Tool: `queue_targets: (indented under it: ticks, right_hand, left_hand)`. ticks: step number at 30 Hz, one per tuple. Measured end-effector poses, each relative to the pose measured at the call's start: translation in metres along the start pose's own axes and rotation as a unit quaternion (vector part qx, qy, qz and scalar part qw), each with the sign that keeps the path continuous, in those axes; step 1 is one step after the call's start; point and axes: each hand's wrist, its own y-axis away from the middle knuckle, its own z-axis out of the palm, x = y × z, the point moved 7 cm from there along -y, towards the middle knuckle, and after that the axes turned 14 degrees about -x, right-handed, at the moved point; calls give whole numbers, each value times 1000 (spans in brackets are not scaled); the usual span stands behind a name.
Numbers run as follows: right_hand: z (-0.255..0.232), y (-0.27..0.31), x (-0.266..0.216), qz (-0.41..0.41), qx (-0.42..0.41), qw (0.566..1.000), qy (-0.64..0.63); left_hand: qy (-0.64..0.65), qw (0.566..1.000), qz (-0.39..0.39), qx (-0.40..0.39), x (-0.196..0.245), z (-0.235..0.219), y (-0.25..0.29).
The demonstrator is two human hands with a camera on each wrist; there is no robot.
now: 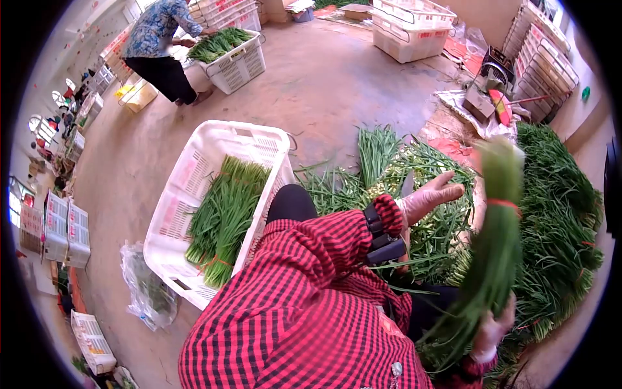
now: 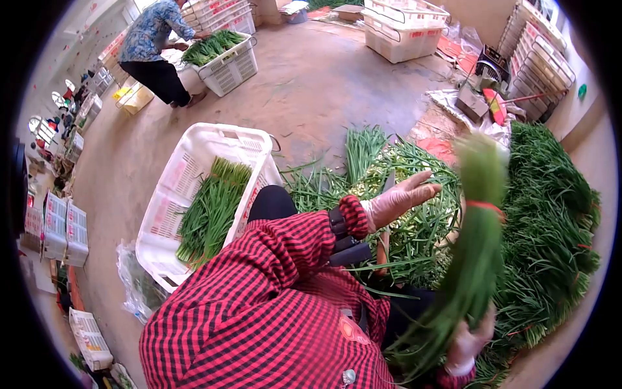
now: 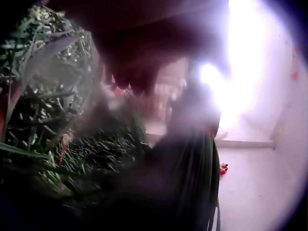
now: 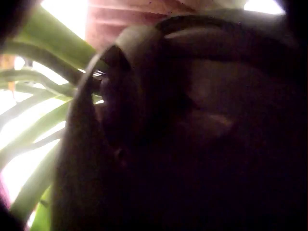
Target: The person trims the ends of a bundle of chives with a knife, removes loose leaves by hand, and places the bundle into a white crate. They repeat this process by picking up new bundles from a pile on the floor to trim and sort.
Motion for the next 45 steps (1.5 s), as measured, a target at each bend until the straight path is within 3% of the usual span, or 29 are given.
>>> queue_targets:
  ticks: [1,2,3,6,8,10,11,12,14,16,18,19,20,21,22,23,24,26,28,29,30,32,34,36,37,40,42,45]
  right_hand:
    - [30,-14,-15,-31,-38,999,-4]
    - [67,-31,-30,-80,-128,988,-36]
    - [98,-40,-76,-170,-88,977,88]
    - [154,-53,-90,-142,-153,978,-23]
    - [181,-53,-89,-148,-186,970,-50]
    - [195,-53,-106,-162,-272,948,25]
    - [197,-54,-108,-158,-305,939,-9]
    - [194,-57,-110,-196,-301,933,-37]
    - [183,-70,-78,-143,-276,948,-64]
    - [173,-82,-23,34,-169,980,-101]
    - [172,-88,28,63,-122,978,158]
    - [179,-87,44,77,-127,971,185]
    - [190,-89,50,144,-183,952,201]
    - [200,-90,48,125,-186,939,262]
    - [213,-93,49,105,-191,921,322]
    - [225,-97,60,155,-240,898,334]
    - [232,-98,69,158,-236,907,312]
    - [245,-102,118,235,-246,891,300]
    - [237,-105,123,252,-247,911,214]
    - [232,-103,125,224,-232,943,80]
    - [227,-99,137,279,-242,929,3]
    - [192,-87,108,187,-110,976,14]
    - [160,-69,90,112,17,987,117]
    - [137,-53,73,102,70,985,122]
    - [130,-45,70,90,79,984,131]
    - [123,-28,59,71,31,996,32]
    - [119,-24,28,124,-28,985,115]
    - [131,-22,23,87,-46,989,111]
  left_hand:
    - [80,984,130,-87,22,12,-3]
    - [172,982,63,-44,30,8,12]
    - [201,976,81,-32,44,-7,27]
    - [259,958,119,27,65,-48,72]
    - [188,967,163,56,82,-73,93]
    - [189,963,163,98,100,-83,116]
    - [166,964,180,107,123,-73,126]
    - [192,961,173,97,121,-91,129]
    - [105,967,201,117,164,-91,144]
    - [14,963,233,134,214,-71,152]
    - [-19,970,232,64,245,-49,158]
    - [-99,981,165,34,248,-50,161]
    - [-180,979,99,5,250,-54,168]
    - [-260,965,33,-22,249,-54,169]
    - [-286,956,37,-59,250,-41,157]
    - [-316,946,64,-43,244,-18,151]
    - [-346,933,92,-26,237,7,143]
    - [-528,838,139,-13,205,13,129]
    - [-672,739,44,13,159,7,116]
    - [-684,729,-13,8,130,-5,109]
    - [-693,717,-71,2,99,-17,104]
    - [-705,697,-131,8,44,-35,94]
    - [-685,706,-181,-9,-10,-51,83]
    - [-696,648,-307,-48,-53,-58,74]
    - [-670,649,-355,-55,-57,-53,71]
    - [-696,677,-237,-33,-56,-47,57]
    - [-701,658,-270,-51,-62,-44,48]
    - [-720,627,-293,-51,-70,-44,38]
